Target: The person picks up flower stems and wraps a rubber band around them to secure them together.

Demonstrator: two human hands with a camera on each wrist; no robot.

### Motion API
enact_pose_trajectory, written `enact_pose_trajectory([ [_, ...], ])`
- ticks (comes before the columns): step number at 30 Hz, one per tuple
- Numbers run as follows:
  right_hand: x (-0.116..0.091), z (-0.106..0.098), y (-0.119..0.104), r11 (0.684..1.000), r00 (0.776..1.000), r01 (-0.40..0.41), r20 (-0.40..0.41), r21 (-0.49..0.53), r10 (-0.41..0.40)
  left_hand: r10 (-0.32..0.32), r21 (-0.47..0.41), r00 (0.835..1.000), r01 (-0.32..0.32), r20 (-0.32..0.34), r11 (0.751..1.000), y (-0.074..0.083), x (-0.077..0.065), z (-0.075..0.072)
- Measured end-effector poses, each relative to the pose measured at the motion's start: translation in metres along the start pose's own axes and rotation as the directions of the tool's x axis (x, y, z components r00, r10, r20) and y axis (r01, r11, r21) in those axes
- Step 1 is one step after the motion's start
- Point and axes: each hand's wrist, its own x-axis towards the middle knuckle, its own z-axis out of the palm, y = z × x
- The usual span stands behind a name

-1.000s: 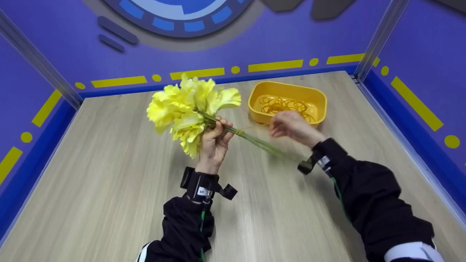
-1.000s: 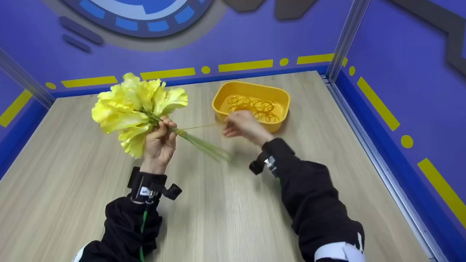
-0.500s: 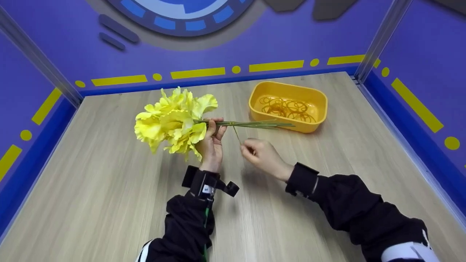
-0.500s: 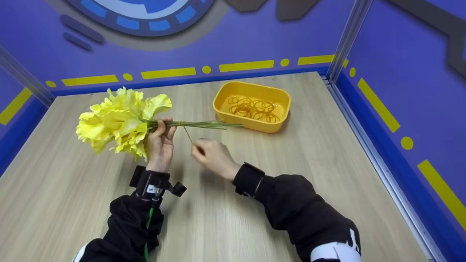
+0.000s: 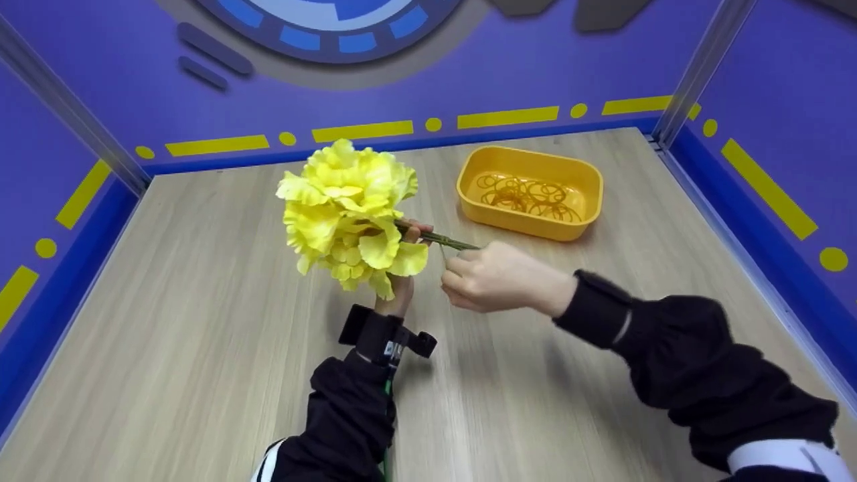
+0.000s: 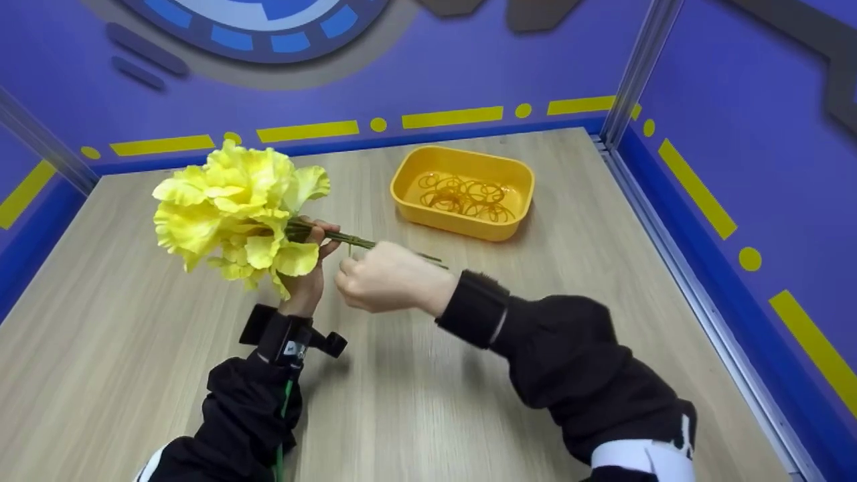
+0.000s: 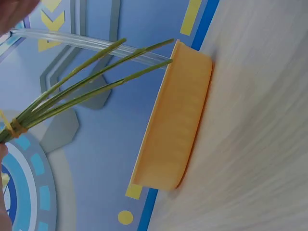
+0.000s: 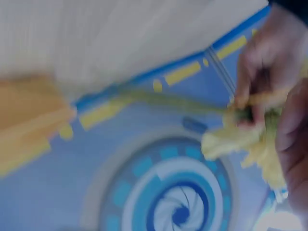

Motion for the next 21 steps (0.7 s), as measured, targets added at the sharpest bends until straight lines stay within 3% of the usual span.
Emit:
enact_pose_trajectory([
  [3,0.001,-0.021,0.019,0.997,0.997,0.075,-0.032,-0.037,-0.076,-0.070,-0.056,0.993,0.075,0.098,0.996,0.007,-0.003,0.005],
  [5,0.001,-0.032,0.029,0.994,0.993,0.096,-0.064,-0.047,-0.099,-0.124,-0.073,0.979,0.137,0.160,0.988,0.013,-0.004,0.009],
  [7,-0.001,-0.041,0.038,0.991,0.989,0.116,-0.087,-0.060,-0.121,-0.167,-0.077,0.960,0.188,0.225,0.979,0.019,-0.004,0.011],
  [11,-0.008,-0.056,0.058,0.984,0.981,0.147,-0.113,-0.097,-0.157,-0.232,-0.049,0.901,0.268,0.366,0.962,0.026,-0.003,0.010],
  [14,-0.017,-0.066,0.078,0.984,0.977,0.125,-0.157,-0.126,-0.145,-0.253,-0.039,0.860,0.301,0.443,0.953,0.026,0.000,0.006],
  [18,-0.036,-0.070,0.103,0.982,0.966,0.054,-0.240,-0.181,-0.098,-0.253,-0.095,0.828,0.343,0.500,0.935,0.019,0.003,-0.005],
  [21,-0.052,-0.065,0.115,0.982,0.956,-0.012,-0.289,-0.187,-0.044,-0.273,-0.200,0.792,0.440,0.545,0.876,0.010,0.004,-0.015],
])
